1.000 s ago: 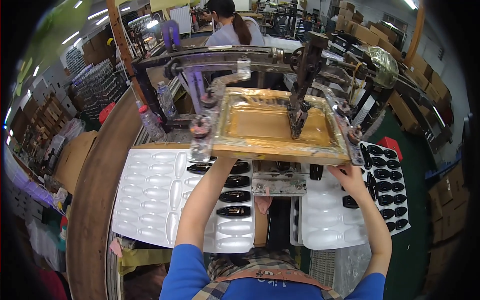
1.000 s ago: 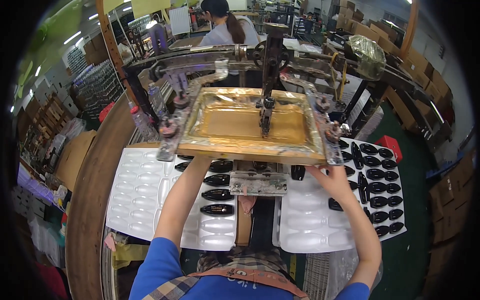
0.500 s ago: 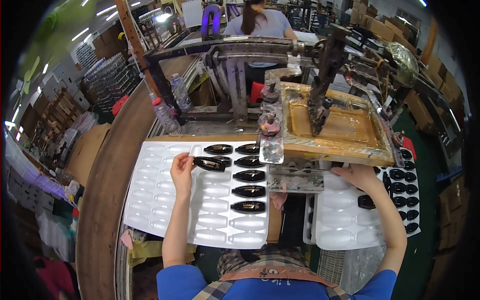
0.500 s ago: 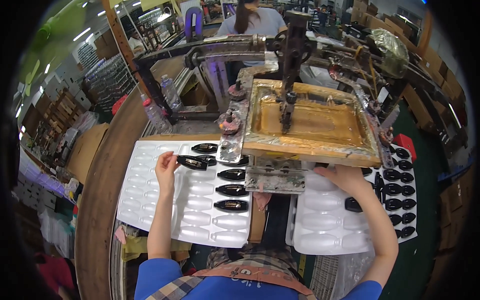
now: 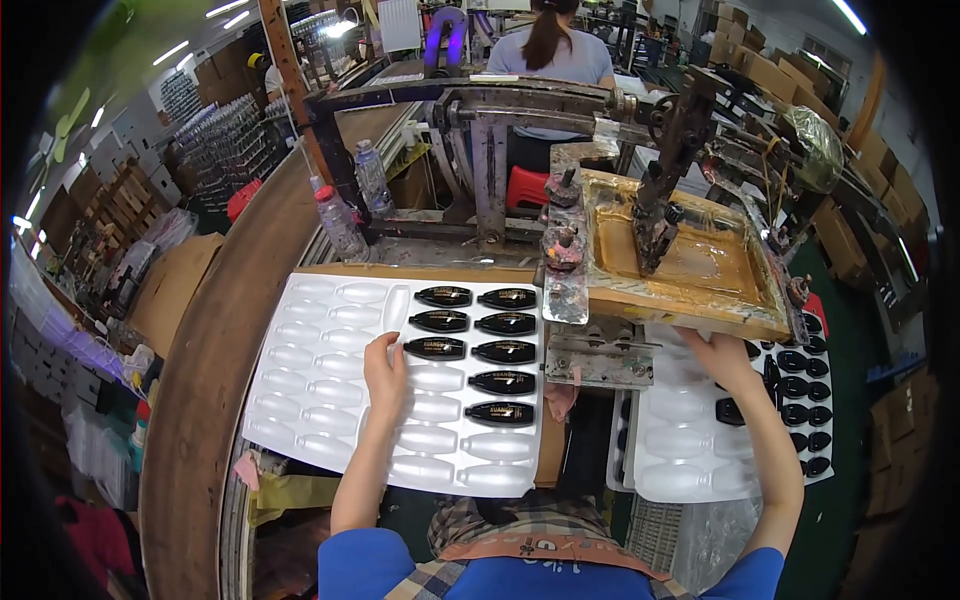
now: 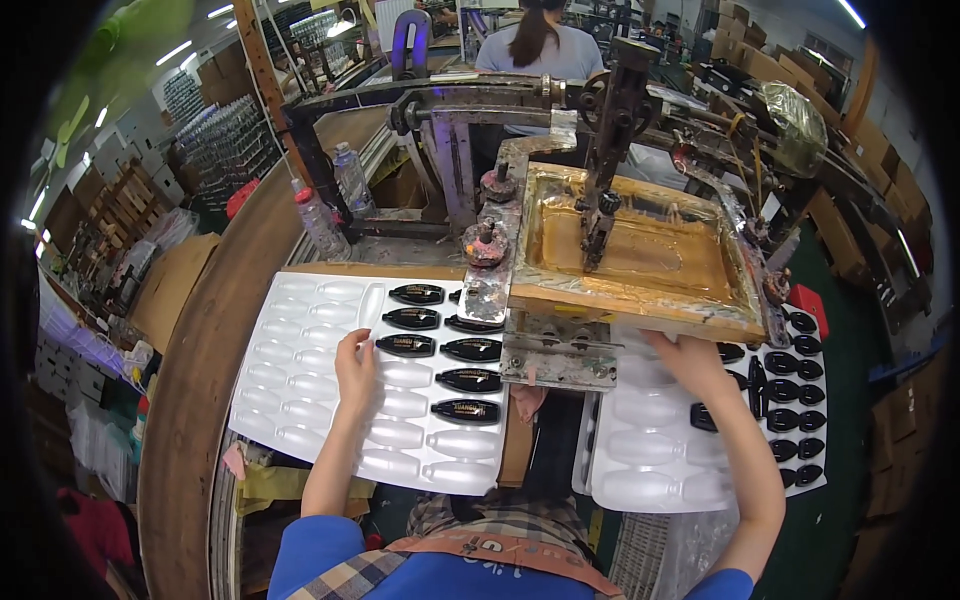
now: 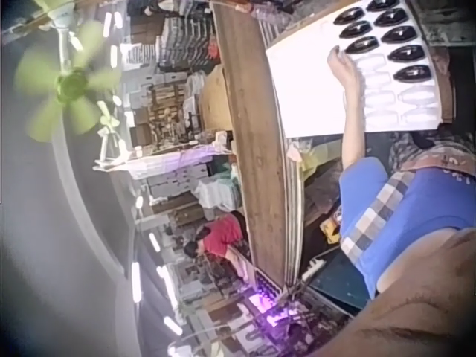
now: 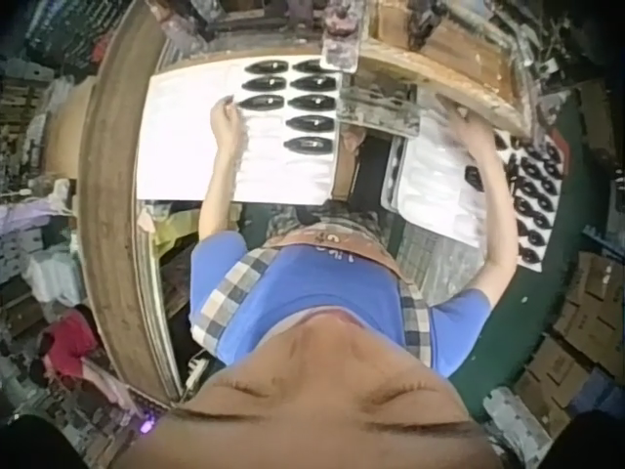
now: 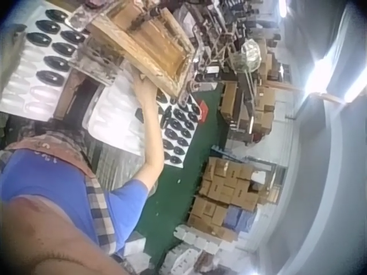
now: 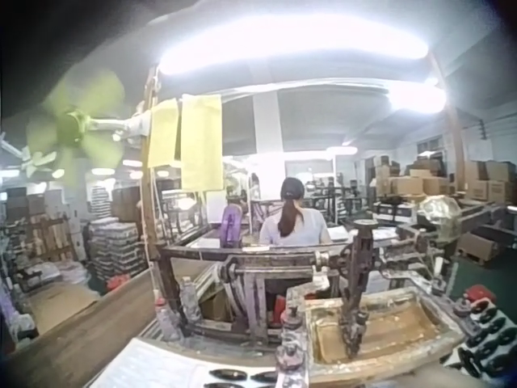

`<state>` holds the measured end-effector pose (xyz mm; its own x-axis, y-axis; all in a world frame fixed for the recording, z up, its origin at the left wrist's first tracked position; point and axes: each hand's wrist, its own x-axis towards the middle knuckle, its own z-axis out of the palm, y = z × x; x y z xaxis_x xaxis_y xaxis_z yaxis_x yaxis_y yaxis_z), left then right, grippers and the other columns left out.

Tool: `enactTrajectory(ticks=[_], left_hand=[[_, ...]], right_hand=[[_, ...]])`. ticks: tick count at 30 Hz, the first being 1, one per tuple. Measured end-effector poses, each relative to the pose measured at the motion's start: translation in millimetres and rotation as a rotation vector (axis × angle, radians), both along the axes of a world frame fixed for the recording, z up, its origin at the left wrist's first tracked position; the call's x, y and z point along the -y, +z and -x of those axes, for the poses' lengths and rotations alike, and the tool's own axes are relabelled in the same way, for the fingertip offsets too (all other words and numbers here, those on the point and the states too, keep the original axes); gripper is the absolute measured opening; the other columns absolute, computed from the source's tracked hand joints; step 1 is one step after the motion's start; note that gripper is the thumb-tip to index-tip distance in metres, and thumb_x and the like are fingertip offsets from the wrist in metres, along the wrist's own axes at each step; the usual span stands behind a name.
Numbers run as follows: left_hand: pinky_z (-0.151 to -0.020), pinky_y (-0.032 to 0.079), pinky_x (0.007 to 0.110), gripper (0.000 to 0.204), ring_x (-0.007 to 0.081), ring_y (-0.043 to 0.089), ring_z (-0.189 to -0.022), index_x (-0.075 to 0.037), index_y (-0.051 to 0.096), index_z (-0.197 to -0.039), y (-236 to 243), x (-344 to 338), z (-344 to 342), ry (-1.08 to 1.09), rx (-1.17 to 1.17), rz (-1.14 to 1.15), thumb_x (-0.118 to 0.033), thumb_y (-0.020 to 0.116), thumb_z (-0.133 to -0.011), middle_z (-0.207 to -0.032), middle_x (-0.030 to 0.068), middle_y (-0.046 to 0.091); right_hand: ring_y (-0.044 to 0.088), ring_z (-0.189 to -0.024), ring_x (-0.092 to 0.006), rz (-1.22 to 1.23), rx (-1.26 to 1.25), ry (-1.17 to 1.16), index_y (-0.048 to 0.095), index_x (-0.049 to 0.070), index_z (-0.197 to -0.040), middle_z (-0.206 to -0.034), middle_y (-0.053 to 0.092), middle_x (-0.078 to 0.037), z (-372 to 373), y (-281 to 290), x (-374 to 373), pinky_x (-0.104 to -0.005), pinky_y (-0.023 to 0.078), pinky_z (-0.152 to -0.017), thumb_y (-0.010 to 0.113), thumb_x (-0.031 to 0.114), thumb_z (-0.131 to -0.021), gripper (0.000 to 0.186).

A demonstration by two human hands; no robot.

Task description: Placing small objects into a screen printing machine, operating the manual press, and removing the finished objects.

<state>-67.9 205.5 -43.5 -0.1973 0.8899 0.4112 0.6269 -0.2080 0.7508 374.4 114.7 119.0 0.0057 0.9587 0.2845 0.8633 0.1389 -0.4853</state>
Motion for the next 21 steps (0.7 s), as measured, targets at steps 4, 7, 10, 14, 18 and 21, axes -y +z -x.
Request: enactTrajectory(ticks=[4,7,10,14,18,21], left_hand=[[-0.092,0.035,0.037,0.042,0.0322,0.044,-0.108,-0.002,0.051,-0.11,49.7,50.0,-4.1,-0.394,-0.075,0.127,-0.019,0.064,-0.075,-0.112,0.0185,0.05],[-0.102,0.017,0.05,0.078,0.0411,0.019,-0.127,-0.006,0.038,-0.127,62.1,97.1,-9.8,-0.768,-0.493,0.297,-0.042,0.071,-0.065,-0.134,0.026,0.025],[-0.101,0.006,0.057,0.098,0.0447,0.005,-0.129,-0.011,0.023,-0.136,57.4,137.5,-15.7,-0.865,-0.583,0.467,-0.047,0.073,-0.059,-0.138,0.0295,0.01],[-0.102,0.006,0.056,0.094,0.0435,0.009,-0.129,-0.012,0.025,-0.135,47.7,150.6,-22.2,-0.749,-0.713,0.416,-0.031,0.076,-0.058,-0.139,0.026,0.012],[-0.103,0.008,0.053,0.09,0.0402,0.011,-0.13,-0.011,0.028,-0.133,44.8,143.5,-19.4,-0.741,-0.628,0.399,-0.023,0.075,-0.058,-0.139,0.0239,0.014],[-0.104,0.009,0.051,0.087,0.0378,0.012,-0.13,-0.01,0.031,-0.132,38.6,139.3,-20.6,-0.728,-0.547,0.364,-0.018,0.075,-0.057,-0.139,0.0223,0.016]], right_hand=[[0.055,-0.091,-0.0306,-0.017,-0.021,0.14,0.056,0.003,-0.105,-0.099,0.059,-0.013,53.3,18.6,-16.1,-0.0345,0.043,-0.079,0.059,0.028,-0.081,0.035],[0.055,-0.089,-0.0317,0.009,0.052,0.142,0.057,0.002,-0.102,-0.096,0.059,-0.016,66.1,8.9,-25.9,-0.036,0.043,-0.077,0.059,0.028,-0.081,0.033],[0.055,-0.087,-0.0328,0.066,-0.027,0.187,0.056,0.001,-0.102,-0.094,0.059,-0.017,67.0,-2.9,-27.2,-0.0371,0.043,-0.075,0.059,0.027,-0.081,0.033],[0.057,-0.083,-0.034,-0.042,-0.061,0.193,0.057,0.001,-0.1,-0.09,0.06,-0.017,61.9,-2.7,-21.9,-0.038,0.044,-0.073,0.058,0.029,-0.082,0.034],[0.053,-0.094,-0.0351,-0.05,0.083,0.123,0.054,0.003,-0.107,-0.099,0.057,-0.018,56.0,1.6,-24.2,-0.0404,0.042,-0.079,0.056,0.032,-0.083,0.038],[0.051,-0.097,-0.0353,-0.118,0.152,0.087,0.052,0.004,-0.109,-0.104,0.055,-0.018,53.5,3.3,-22.1,-0.0407,0.041,-0.082,0.056,0.032,-0.083,0.038]])
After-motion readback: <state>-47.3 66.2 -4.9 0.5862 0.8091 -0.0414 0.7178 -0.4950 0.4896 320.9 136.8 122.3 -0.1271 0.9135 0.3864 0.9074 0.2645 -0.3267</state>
